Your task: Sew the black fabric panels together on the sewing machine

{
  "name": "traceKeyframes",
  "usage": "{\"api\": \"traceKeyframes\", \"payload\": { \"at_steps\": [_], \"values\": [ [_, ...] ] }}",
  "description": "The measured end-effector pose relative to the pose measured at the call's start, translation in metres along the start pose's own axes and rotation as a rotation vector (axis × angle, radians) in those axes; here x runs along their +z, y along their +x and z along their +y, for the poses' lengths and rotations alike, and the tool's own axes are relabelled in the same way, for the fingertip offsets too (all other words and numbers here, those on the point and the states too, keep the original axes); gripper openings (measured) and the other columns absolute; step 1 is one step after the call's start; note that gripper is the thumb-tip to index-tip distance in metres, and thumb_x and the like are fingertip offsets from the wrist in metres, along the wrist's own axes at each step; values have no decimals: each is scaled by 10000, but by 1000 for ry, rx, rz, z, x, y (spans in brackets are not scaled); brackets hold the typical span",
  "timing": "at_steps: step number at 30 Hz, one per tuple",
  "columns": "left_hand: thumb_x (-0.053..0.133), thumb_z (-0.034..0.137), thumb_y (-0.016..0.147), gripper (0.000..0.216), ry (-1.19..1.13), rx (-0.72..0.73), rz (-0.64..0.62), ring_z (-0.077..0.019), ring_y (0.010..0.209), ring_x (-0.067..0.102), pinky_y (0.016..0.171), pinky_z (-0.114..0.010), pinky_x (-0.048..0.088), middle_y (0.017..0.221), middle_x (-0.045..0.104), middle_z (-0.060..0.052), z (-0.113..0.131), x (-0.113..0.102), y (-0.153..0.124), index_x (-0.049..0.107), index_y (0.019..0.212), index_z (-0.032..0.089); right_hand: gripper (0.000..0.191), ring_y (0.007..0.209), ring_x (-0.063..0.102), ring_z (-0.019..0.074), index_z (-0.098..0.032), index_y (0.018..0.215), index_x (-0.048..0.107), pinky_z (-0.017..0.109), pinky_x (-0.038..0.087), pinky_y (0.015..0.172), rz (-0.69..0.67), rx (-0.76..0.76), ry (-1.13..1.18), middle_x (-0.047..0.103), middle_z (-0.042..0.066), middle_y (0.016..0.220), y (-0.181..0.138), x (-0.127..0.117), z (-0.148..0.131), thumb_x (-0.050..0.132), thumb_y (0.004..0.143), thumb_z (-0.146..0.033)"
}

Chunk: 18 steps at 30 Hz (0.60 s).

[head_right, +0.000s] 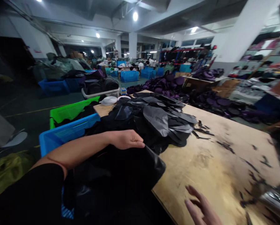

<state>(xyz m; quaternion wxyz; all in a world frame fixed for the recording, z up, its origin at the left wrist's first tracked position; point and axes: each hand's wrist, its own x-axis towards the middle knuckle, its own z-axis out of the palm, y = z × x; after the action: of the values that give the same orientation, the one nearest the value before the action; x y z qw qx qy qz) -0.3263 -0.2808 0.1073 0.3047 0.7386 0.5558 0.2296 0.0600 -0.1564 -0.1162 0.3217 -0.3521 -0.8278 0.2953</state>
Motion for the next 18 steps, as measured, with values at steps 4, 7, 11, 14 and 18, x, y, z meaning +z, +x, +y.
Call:
{"api": "traceKeyframes", "payload": {
  "at_steps": [4, 7, 11, 14, 18],
  "values": [
    [592, 758, 845, 628, -453, 10, -104, -76, 476, 341, 453, -225, 242, 544, 391, 51, 37, 27, 89, 475, 632, 179, 675, 1221, 646, 351, -256, 1345, 637, 481, 559, 1002, -235, 153, 639, 637, 158, 1398, 26, -26, -66, 658, 831, -693],
    [601, 696, 881, 548, -700, -90, -126, -96, 496, 470, 449, -207, 308, 615, 551, 12, 41, 64, 137, 619, 823, 152, 622, 1117, 696, 322, -246, 1246, 690, 482, 558, 986, -234, 355, 907, 716, 130, 1271, 38, -45, -89, 772, 775, -644],
    [476, 649, 967, 532, -645, -133, 14, -104, 466, 457, 440, -216, 305, 577, 539, 16, 26, 99, 180, 635, 871, 151, 437, 911, 743, 255, -194, 1063, 745, 436, 579, 936, -104, 575, 986, 782, 98, 1024, 29, -56, -77, 811, 794, -533],
    [505, 678, 935, 556, -309, 6, 163, -108, 510, 445, 491, -229, 303, 567, 476, 32, 12, 110, 200, 560, 716, 169, 380, 820, 743, 223, -193, 970, 744, 368, 606, 838, -2, 702, 1071, 782, 80, 901, 17, -64, -53, 771, 828, -544],
    [762, 523, 811, 374, 300, 198, 95, -172, 724, 596, 657, -249, 393, 744, 620, 1, -7, 109, 213, 619, 830, 178, 400, 612, 686, 171, -224, 877, 719, 275, 585, 604, 30, 725, 1218, 729, 22, 704, 5, -85, -23, 774, 781, -608]
  ]
}}
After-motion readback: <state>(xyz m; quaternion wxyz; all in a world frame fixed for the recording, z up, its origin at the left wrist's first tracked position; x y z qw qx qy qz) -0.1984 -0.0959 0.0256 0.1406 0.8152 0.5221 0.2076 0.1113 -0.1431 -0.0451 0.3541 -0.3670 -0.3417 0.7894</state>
